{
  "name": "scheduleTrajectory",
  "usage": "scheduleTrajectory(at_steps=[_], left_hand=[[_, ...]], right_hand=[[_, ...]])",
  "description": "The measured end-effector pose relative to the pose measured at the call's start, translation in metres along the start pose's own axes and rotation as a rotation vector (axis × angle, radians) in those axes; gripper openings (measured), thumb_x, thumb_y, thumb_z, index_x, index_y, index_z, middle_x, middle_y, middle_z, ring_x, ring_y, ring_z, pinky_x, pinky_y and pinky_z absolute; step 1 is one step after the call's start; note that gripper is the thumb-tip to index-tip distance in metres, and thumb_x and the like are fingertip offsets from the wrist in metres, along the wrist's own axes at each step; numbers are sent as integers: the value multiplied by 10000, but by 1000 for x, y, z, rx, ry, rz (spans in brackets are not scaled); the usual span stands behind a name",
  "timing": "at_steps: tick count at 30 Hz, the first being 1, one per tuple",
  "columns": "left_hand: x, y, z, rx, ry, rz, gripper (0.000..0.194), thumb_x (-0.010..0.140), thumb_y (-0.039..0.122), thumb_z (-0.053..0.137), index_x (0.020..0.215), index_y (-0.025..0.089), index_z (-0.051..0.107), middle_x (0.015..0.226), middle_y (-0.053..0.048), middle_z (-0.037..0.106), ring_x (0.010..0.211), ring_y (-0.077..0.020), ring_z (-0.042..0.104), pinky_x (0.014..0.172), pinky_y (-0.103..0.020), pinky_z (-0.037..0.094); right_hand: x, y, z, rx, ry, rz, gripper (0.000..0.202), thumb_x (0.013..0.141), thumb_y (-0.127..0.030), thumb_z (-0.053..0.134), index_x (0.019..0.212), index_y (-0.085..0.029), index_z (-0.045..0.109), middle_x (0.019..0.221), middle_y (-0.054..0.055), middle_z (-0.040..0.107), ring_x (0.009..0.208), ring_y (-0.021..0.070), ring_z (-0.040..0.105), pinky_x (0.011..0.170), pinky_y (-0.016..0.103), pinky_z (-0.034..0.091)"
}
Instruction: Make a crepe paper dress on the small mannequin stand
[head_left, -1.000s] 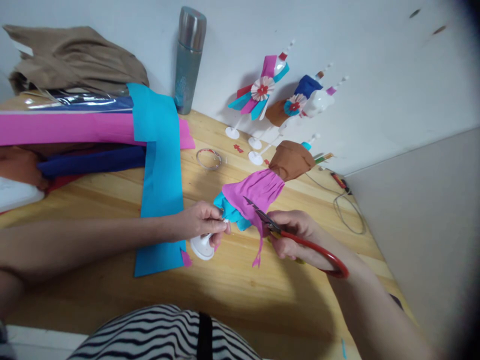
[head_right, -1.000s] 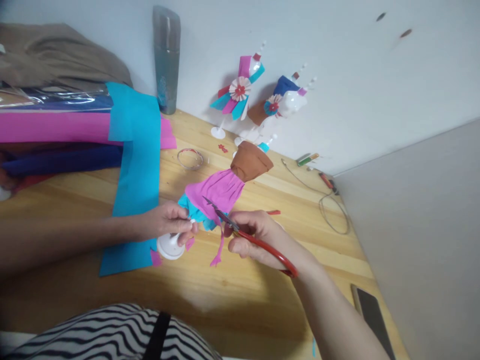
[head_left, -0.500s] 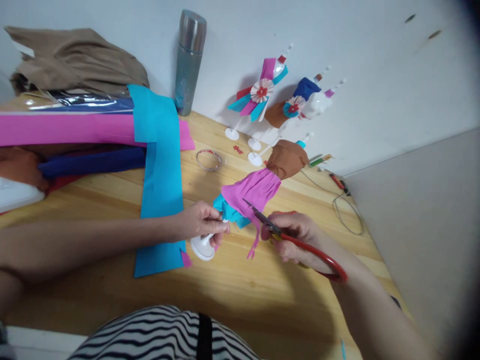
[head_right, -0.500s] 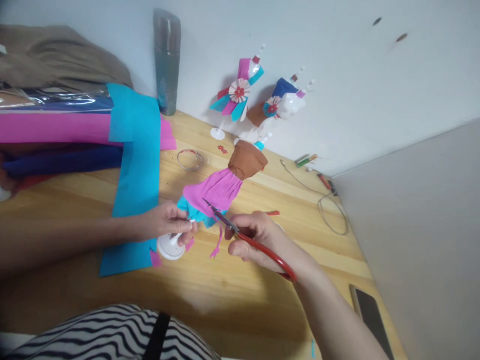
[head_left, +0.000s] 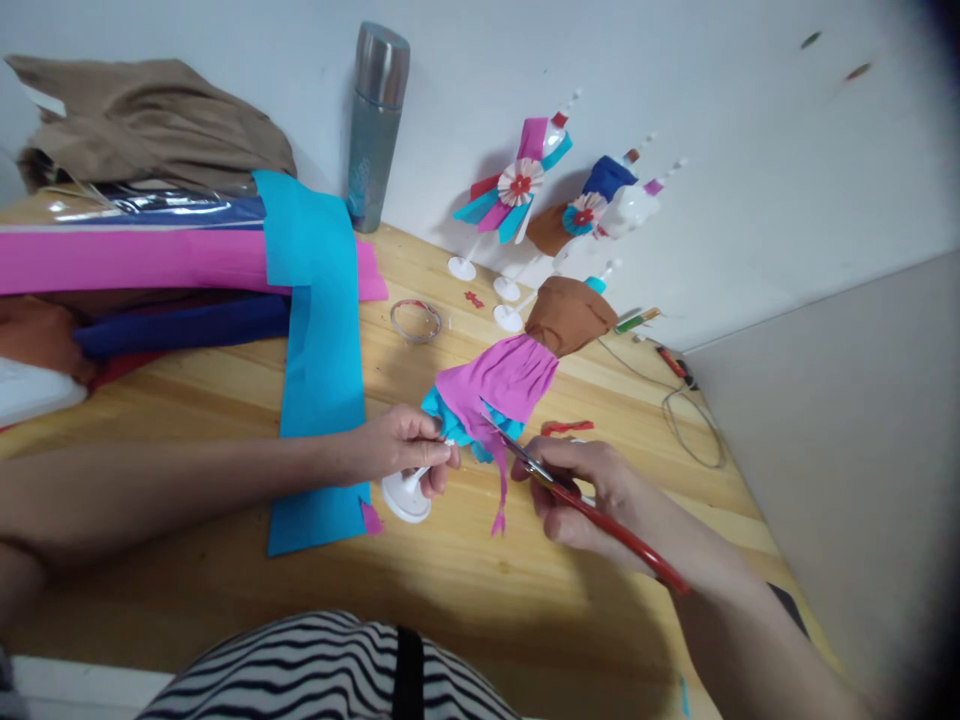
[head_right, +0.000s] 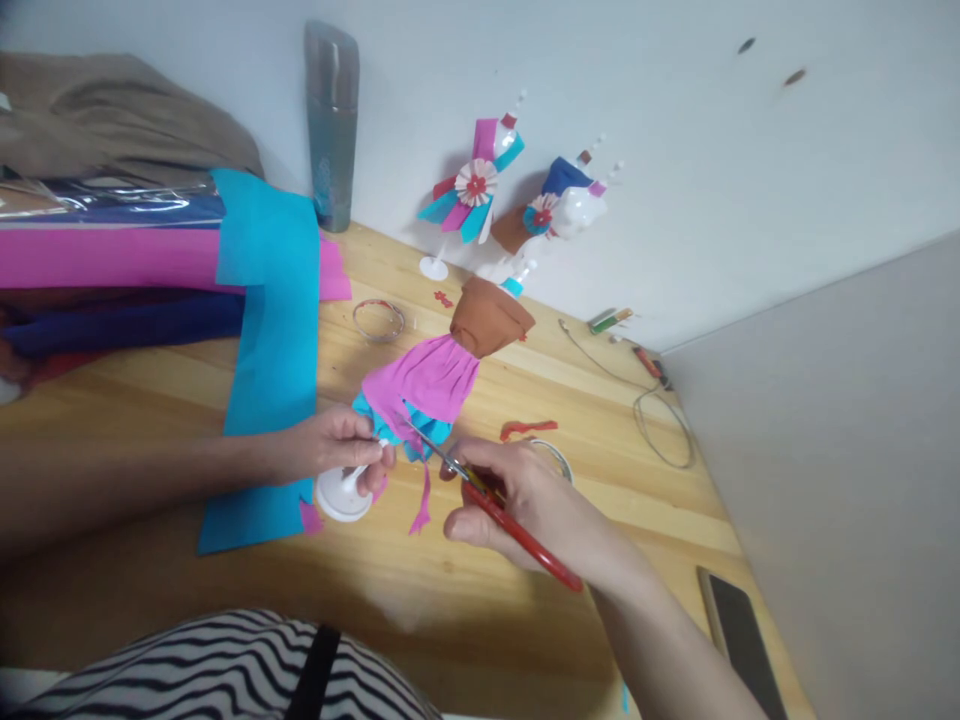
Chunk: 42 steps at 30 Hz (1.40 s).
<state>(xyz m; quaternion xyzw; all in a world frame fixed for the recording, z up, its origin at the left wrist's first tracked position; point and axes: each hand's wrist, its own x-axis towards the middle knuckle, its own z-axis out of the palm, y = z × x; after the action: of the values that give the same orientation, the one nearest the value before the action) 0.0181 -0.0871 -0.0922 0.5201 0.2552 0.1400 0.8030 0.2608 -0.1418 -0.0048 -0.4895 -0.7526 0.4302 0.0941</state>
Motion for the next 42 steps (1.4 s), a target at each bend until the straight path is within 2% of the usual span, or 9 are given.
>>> scheduleTrajectory(at_steps=[4,13,19,24,31,38,42], left_hand=[[1,-2,-1,7,-5,20,337,853,431,670,742,118,612,645,-5,648,594,-93,592,588,-201,431],[-4,9,6,132,98,-67,309,896,302,606,672,91,641,605,-24,641,575,-89,549,577,-189,407],[-3,10,6,171,105,-64,303,920,253,552,694,78,656,612,-28,634,582,-89,547,590,-192,398],[-3,9,7,148,98,-56,281,915,245,564,695,85,636,634,-26,630,590,-93,560,613,-209,416],[0,-2,5,109,98,0,274,872,312,632,726,80,642,647,-43,654,603,-101,578,614,-217,444],[4,-9,2,104,111,-14,326,768,412,709,710,96,654,629,-24,656,567,-99,585,576,-212,451],[3,-7,2,95,111,-14,303,759,392,711,679,104,657,612,-13,645,560,-89,580,571,-202,440]], right_hand=[[-2,5,-1,31,18,-4,613,777,-769,574,874,-165,620,629,-10,543,553,111,419,532,256,333],[2,3,-4,176,-8,3,561,796,-735,587,845,-177,604,679,6,551,587,130,450,538,280,327],[4,6,-2,282,-12,-50,555,809,-698,609,921,-154,637,717,1,529,589,119,449,540,266,329],[5,9,0,311,-20,-37,542,803,-684,631,945,-161,627,688,-9,529,582,113,431,544,265,324],[7,8,1,350,-40,-70,537,806,-662,645,969,-151,643,664,-6,536,560,110,430,519,258,328],[7,8,2,360,-21,-5,561,766,-680,677,926,-145,638,623,-27,496,551,104,424,535,261,302],[7,15,4,334,2,-34,486,775,-621,705,881,-150,651,606,-35,461,532,91,371,494,244,267]])
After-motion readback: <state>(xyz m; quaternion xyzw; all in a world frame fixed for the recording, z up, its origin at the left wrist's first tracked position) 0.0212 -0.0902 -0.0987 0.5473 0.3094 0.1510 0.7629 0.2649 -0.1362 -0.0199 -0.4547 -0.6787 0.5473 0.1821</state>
